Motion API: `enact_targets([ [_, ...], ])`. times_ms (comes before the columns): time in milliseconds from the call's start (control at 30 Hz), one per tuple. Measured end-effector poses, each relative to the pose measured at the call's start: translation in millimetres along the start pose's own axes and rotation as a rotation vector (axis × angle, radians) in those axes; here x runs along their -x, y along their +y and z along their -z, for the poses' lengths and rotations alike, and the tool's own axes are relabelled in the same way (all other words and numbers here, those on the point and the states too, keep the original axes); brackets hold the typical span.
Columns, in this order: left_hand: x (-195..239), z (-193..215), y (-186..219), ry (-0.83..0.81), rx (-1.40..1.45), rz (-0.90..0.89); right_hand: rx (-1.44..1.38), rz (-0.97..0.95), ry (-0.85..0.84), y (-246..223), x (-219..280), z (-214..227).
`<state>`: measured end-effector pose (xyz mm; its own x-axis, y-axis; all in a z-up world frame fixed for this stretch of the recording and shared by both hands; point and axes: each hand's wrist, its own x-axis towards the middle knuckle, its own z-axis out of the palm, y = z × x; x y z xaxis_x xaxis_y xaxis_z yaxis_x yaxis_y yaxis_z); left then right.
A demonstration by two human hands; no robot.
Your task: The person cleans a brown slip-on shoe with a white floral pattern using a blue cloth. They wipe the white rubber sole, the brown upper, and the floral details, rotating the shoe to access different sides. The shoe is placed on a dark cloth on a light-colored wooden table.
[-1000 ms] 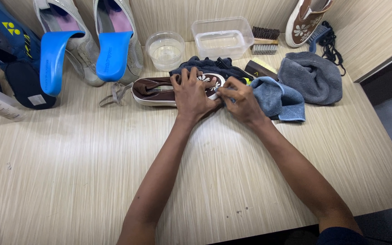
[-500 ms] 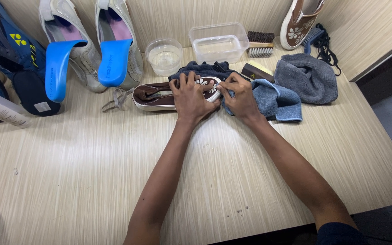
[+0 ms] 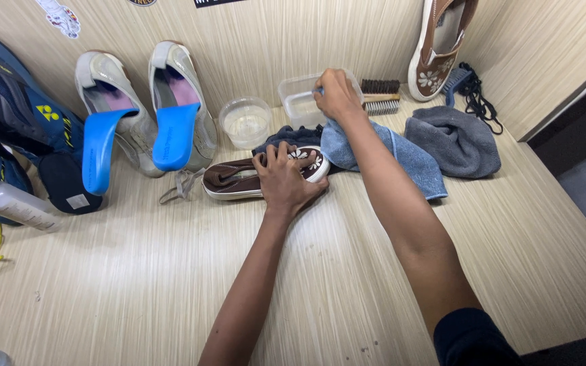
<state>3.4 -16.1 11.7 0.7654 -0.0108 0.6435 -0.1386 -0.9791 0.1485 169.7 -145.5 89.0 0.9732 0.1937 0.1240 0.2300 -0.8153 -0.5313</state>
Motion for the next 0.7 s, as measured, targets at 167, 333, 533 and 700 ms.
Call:
enact_targets([
  [167, -5, 19, 2, -0.133, 0.212, 0.085, 0.097, -0.02, 0.017, 15, -33, -15],
  [333, -5, 19, 4, -0.156, 0.185, 0.086, 0.173, -0.052, -0.144, 12, -30, -13],
  [533, -4, 17, 2, -0.149, 0.197, 0.093, -0.232, 0.176, 0.135, 21, -4, -2],
  [700, -4, 16, 1, -0.139, 0.204, 0.076, -0.342, 0.349, -0.121, -8, 88, 41],
])
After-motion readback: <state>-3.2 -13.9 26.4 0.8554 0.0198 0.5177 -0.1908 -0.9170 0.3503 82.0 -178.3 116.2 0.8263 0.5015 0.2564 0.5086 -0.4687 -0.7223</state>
